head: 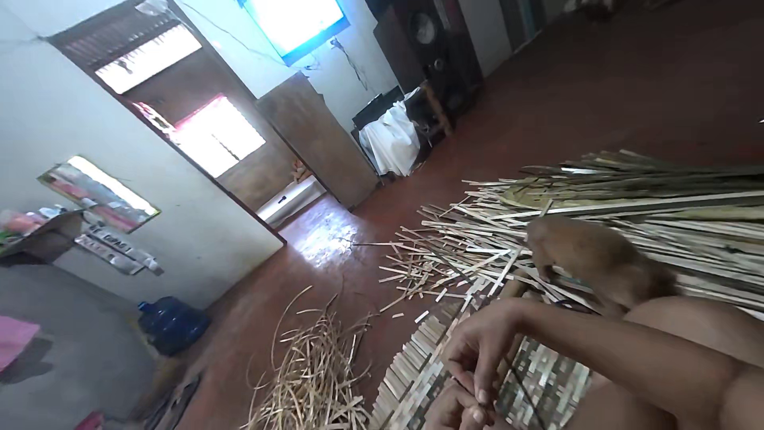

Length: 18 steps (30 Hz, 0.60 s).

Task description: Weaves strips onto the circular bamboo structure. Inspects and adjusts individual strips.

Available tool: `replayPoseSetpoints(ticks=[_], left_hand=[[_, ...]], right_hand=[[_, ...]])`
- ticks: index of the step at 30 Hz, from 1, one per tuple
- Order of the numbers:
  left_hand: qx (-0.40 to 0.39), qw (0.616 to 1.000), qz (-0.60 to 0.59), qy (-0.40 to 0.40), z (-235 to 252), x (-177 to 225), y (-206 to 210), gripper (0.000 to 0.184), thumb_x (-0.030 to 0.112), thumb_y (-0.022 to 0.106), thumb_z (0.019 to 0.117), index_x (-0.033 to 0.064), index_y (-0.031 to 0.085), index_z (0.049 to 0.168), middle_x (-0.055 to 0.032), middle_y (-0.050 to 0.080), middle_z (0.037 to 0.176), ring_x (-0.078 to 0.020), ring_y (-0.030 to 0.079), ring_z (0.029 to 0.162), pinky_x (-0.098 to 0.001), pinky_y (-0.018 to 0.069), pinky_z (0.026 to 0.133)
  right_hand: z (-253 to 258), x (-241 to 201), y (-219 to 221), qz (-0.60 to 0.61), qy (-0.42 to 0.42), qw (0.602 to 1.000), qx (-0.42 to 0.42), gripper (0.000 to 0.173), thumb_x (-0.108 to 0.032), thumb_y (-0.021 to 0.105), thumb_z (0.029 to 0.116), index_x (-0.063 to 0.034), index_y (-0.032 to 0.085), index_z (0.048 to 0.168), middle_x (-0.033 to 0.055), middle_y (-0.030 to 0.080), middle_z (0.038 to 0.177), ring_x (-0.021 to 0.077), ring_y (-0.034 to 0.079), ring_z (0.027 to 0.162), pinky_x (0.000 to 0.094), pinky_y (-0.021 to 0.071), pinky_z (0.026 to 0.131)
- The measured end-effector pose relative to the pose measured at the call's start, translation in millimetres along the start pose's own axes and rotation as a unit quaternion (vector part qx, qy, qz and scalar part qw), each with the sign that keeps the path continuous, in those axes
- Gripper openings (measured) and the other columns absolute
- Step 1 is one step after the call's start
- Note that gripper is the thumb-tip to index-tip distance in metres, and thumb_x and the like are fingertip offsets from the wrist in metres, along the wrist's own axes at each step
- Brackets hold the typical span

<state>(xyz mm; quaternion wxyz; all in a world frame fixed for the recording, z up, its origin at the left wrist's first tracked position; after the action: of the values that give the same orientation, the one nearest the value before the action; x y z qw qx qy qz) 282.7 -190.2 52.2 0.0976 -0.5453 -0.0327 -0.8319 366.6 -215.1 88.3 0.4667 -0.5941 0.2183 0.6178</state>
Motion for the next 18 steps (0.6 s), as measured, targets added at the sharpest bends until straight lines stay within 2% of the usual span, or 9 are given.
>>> replayPoseSetpoints(ticks=[2, 4, 5, 7, 9, 11, 14, 16, 18], left_hand=[[0.023, 0.999, -0.024, -0.021, 1, 1, 1, 0.02, 0.04, 0.07, 0.0941, 0.0232, 0.073, 0.104, 0.0114, 0.073, 0.099, -0.0007, 0.069, 0.093, -0.0235, 0.0573, 0.085], [0.041, 0.998, -0.052, -0.016, 3, 4, 0, 0.03, 0.042, 0.076, 0.0882, 0.0242, 0.07, 0.112, 0.0111, 0.074, 0.102, -0.0003, 0.069, 0.094, -0.0228, 0.0577, 0.085], [0.052, 0.997, -0.063, -0.007, 5, 6, -1, 0.027, 0.044, 0.076, 0.088, 0.0264, 0.068, 0.107, 0.0126, 0.071, 0.1, 0.0008, 0.067, 0.092, -0.0212, 0.0565, 0.083], [0.079, 0.994, -0.081, 0.006, 8, 11, -7, 0.023, 0.047, 0.072, 0.0912, 0.0295, 0.068, 0.105, 0.0147, 0.067, 0.098, 0.0025, 0.063, 0.089, -0.0189, 0.054, 0.081], [0.107, 0.985, -0.133, 0.017, 12, 13, -10, 0.024, 0.046, 0.066, 0.0957, 0.026, 0.068, 0.11, 0.0118, 0.068, 0.098, 0.0008, 0.063, 0.089, -0.0195, 0.0527, 0.082], [0.144, 0.968, -0.205, 0.017, 12, 12, -10, 0.026, 0.047, 0.065, 0.0955, 0.0247, 0.07, 0.108, 0.0096, 0.069, 0.095, -0.0023, 0.064, 0.089, -0.0222, 0.0528, 0.083], [0.216, 0.953, -0.214, 0.009, 7, 6, -14, 0.024, 0.049, 0.059, 0.0988, 0.0268, 0.067, 0.095, 0.0095, 0.068, 0.089, -0.0024, 0.064, 0.086, -0.022, 0.052, 0.08], [0.222, 0.951, -0.213, 0.023, 5, 4, -16, 0.02, 0.044, 0.059, 0.1009, 0.0261, 0.065, 0.094, 0.0088, 0.066, 0.088, -0.0015, 0.06, 0.083, -0.0204, 0.0487, 0.077], [0.236, 0.941, -0.24, 0.014, 1, 0, -18, 0.017, 0.036, 0.058, 0.1022, 0.0237, 0.065, 0.093, 0.0073, 0.063, 0.084, -0.0021, 0.058, 0.078, -0.02, 0.0476, 0.073]], right_hand=[[-3, -10, 8, 0.02, -0.018, 1.0, 0.0, 0.01, -0.003, 0.066, 0.0877, -0.0021, 0.062, 0.096, 0.0001, 0.065, 0.08, 0.0038, 0.062, 0.07, 0.0215, 0.051, 0.064], [-6, -23, 12, 0.03, -0.059, 0.998, 0.019, 0.009, -0.004, 0.063, 0.0899, -0.0018, 0.062, 0.098, 0.0019, 0.068, 0.089, 0.005, 0.065, 0.077, 0.0221, 0.0538, 0.069], [-8, -29, 12, 0.024, -0.067, 0.996, 0.051, 0.007, -0.005, 0.062, 0.0922, -0.0016, 0.061, 0.099, 0.0014, 0.068, 0.089, 0.0044, 0.065, 0.077, 0.0218, 0.0545, 0.069], [-12, -40, 2, 0.003, -0.053, 0.987, 0.153, 0.004, -0.005, 0.062, 0.0952, -0.0027, 0.059, 0.097, -0.0038, 0.067, 0.082, -0.0006, 0.063, 0.071, 0.0178, 0.053, 0.066], [-15, -44, -8, -0.035, -0.04, 0.972, 0.229, 0.006, -0.008, 0.062, 0.0984, -0.0038, 0.058, 0.098, -0.0078, 0.064, 0.081, -0.0049, 0.062, 0.074, 0.0145, 0.053, 0.071], [-14, -39, -11, -0.064, -0.036, 0.958, 0.277, 0.006, -0.009, 0.063, 0.0983, -0.0041, 0.061, 0.097, -0.0076, 0.065, 0.081, -0.0049, 0.062, 0.075, 0.0146, 0.0533, 0.073], [-12, -33, -7, -0.118, -0.032, 0.946, 0.299, 0.011, -0.008, 0.066, 0.0965, -0.0046, 0.06, 0.105, -0.004, 0.067, 0.084, -0.0014, 0.064, 0.077, 0.0173, 0.0559, 0.074], [-11, -32, -5, -0.161, -0.026, 0.941, 0.298, 0.014, -0.009, 0.065, 0.097, -0.0037, 0.063, 0.11, -0.0024, 0.068, 0.087, 0.0001, 0.065, 0.078, 0.0181, 0.0566, 0.074], [-11, -30, -3, -0.186, -0.022, 0.938, 0.291, 0.012, -0.01, 0.062, 0.0983, -0.0051, 0.067, 0.108, -0.0025, 0.069, 0.089, 0.0005, 0.065, 0.076, 0.0178, 0.0575, 0.07]])
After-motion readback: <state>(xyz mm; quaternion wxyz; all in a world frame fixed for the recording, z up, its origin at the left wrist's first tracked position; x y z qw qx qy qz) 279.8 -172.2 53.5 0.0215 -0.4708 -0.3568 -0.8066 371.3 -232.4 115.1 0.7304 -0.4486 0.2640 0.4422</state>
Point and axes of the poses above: each hand's wrist, its own z-axis towards the middle knuckle, its own y-axis out of the palm, x = y × z, the point moved 9 cm from there along z, towards the middle knuckle
